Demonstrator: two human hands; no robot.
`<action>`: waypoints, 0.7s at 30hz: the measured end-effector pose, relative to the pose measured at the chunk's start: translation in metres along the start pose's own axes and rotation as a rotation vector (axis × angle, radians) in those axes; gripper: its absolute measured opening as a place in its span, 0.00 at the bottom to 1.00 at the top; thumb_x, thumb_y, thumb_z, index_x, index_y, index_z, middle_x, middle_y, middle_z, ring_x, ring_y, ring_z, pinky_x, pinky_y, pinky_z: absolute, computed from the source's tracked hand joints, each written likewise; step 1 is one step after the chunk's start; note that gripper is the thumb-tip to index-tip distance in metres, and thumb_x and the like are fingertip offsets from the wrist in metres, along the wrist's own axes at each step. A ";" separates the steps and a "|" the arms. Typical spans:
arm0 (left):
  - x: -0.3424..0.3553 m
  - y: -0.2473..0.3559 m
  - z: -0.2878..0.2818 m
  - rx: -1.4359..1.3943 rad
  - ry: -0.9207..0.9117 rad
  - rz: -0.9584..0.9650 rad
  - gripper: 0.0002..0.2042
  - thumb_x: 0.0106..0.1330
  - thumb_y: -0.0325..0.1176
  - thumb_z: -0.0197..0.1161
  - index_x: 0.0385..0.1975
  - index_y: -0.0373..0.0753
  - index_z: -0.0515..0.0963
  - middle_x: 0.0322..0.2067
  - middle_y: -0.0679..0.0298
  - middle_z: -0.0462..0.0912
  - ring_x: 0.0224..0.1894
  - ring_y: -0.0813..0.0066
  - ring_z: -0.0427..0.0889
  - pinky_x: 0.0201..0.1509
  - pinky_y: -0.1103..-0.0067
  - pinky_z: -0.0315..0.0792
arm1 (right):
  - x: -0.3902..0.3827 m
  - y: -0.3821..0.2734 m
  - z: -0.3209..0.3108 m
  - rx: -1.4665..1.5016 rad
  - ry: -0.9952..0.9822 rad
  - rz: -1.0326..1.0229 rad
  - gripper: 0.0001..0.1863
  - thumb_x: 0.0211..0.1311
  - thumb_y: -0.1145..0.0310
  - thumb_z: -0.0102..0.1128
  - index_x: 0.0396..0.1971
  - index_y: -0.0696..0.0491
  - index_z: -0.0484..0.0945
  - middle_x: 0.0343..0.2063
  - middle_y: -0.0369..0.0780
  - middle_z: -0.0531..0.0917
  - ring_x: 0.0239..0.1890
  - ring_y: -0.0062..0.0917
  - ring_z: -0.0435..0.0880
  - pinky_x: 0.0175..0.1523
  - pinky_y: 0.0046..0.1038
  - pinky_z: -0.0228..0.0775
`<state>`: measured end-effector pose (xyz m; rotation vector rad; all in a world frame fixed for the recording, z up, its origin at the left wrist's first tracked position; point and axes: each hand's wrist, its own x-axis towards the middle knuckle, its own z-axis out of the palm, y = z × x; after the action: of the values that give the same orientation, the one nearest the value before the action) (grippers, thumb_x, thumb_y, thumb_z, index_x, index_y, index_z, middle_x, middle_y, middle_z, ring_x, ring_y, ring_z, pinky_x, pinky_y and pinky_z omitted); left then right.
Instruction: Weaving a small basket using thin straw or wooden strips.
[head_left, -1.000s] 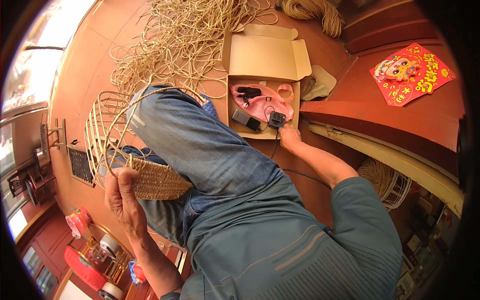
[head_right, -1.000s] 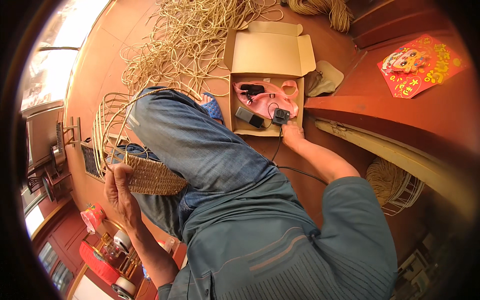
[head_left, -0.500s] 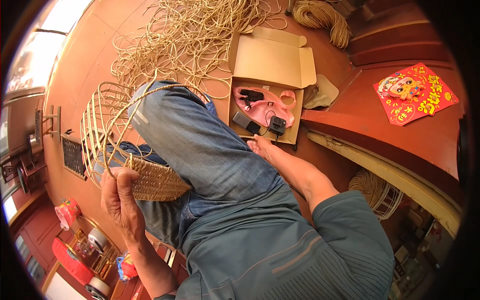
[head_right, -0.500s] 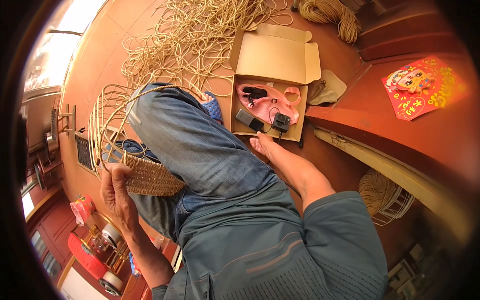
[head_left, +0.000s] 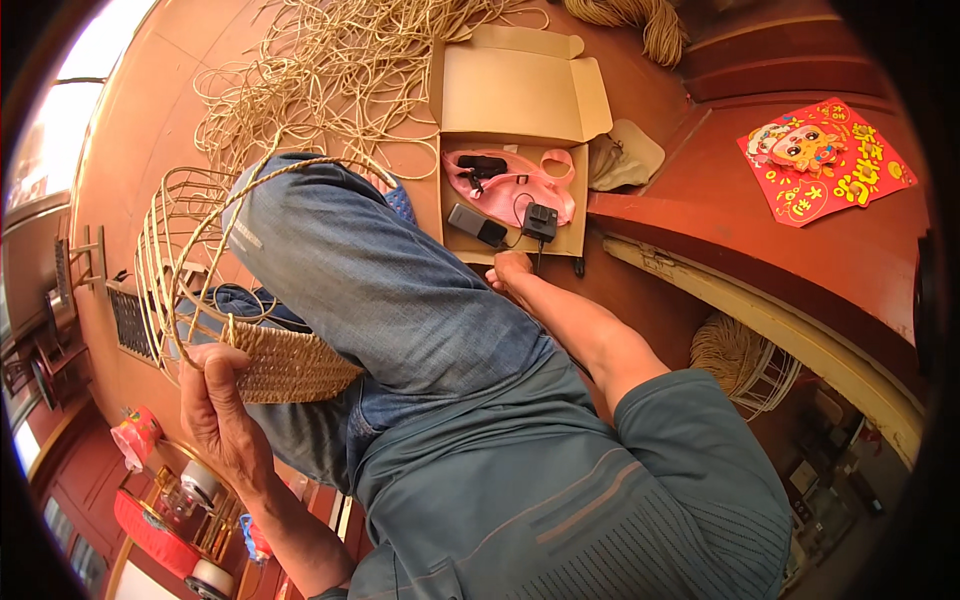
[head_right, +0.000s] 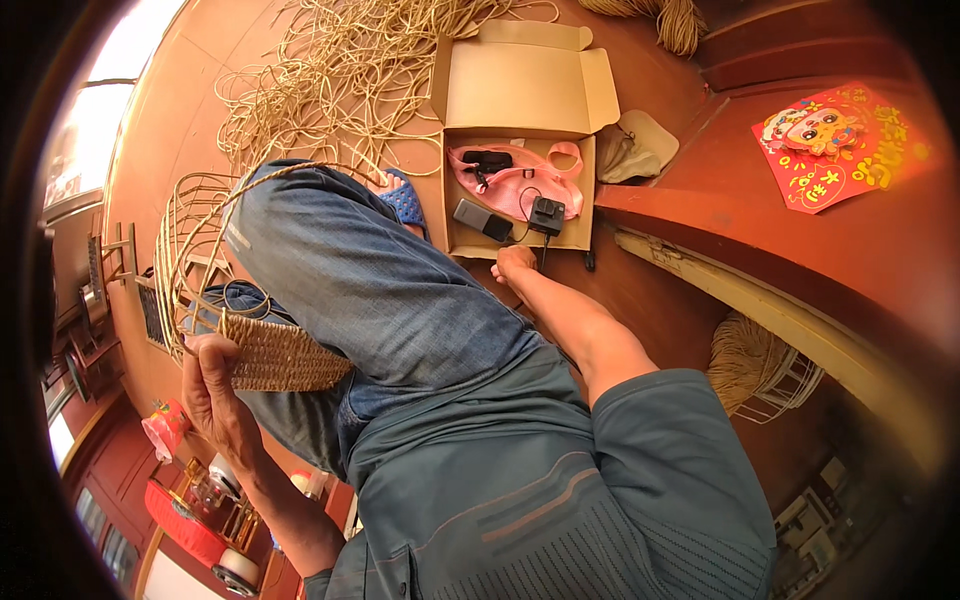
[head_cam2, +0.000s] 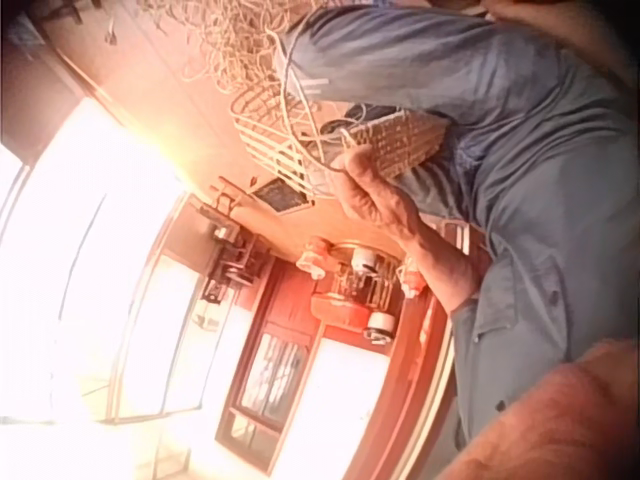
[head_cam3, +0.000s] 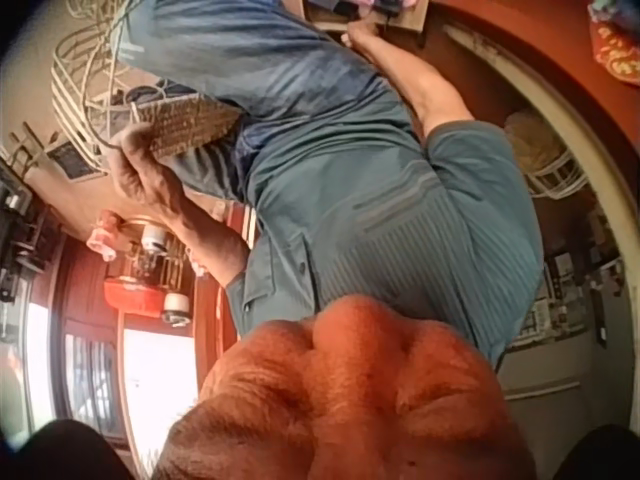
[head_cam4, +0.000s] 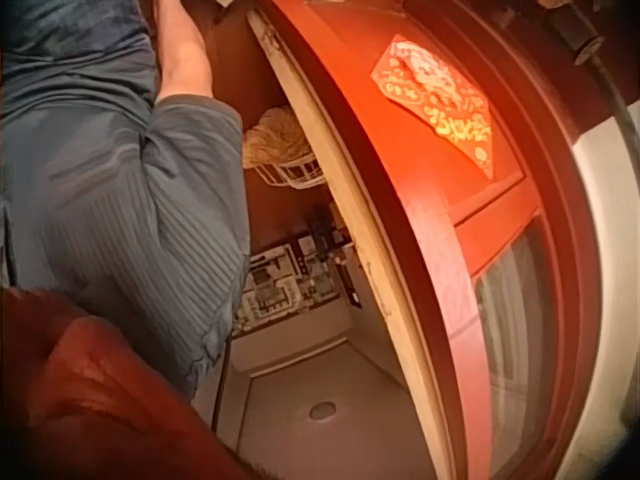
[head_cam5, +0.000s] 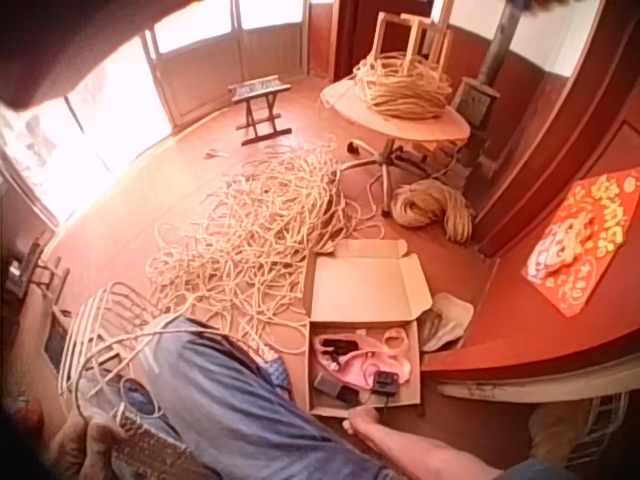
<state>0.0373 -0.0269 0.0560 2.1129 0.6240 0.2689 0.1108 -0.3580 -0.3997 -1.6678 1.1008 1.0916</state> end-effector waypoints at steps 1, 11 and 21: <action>0.002 -0.001 0.001 -0.008 -0.008 -0.005 0.16 0.84 0.38 0.55 0.35 0.35 0.78 0.36 0.67 0.78 0.42 0.77 0.74 0.52 0.80 0.67 | 0.004 0.001 -0.005 -0.135 -0.003 -0.006 0.20 0.74 0.64 0.48 0.26 0.54 0.85 0.25 0.43 0.91 0.16 0.33 0.84 0.19 0.32 0.75; 0.001 0.000 -0.002 -0.004 -0.024 0.021 0.16 0.84 0.39 0.55 0.35 0.33 0.78 0.36 0.66 0.78 0.43 0.75 0.75 0.54 0.78 0.68 | 0.008 -0.067 -0.009 0.007 0.067 -0.131 0.19 0.71 0.66 0.54 0.19 0.56 0.83 0.18 0.44 0.87 0.14 0.31 0.84 0.18 0.34 0.77; -0.002 0.002 -0.005 0.030 -0.006 -0.003 0.16 0.84 0.38 0.55 0.34 0.34 0.77 0.36 0.66 0.77 0.43 0.75 0.73 0.53 0.79 0.67 | 0.032 -0.054 -0.001 -0.403 -0.004 -0.102 0.15 0.61 0.76 0.64 0.13 0.54 0.81 0.15 0.38 0.84 0.12 0.30 0.83 0.15 0.33 0.69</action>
<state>0.0342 -0.0258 0.0603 2.1411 0.6311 0.2525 0.1697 -0.3521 -0.4203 -2.0067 0.8179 1.3113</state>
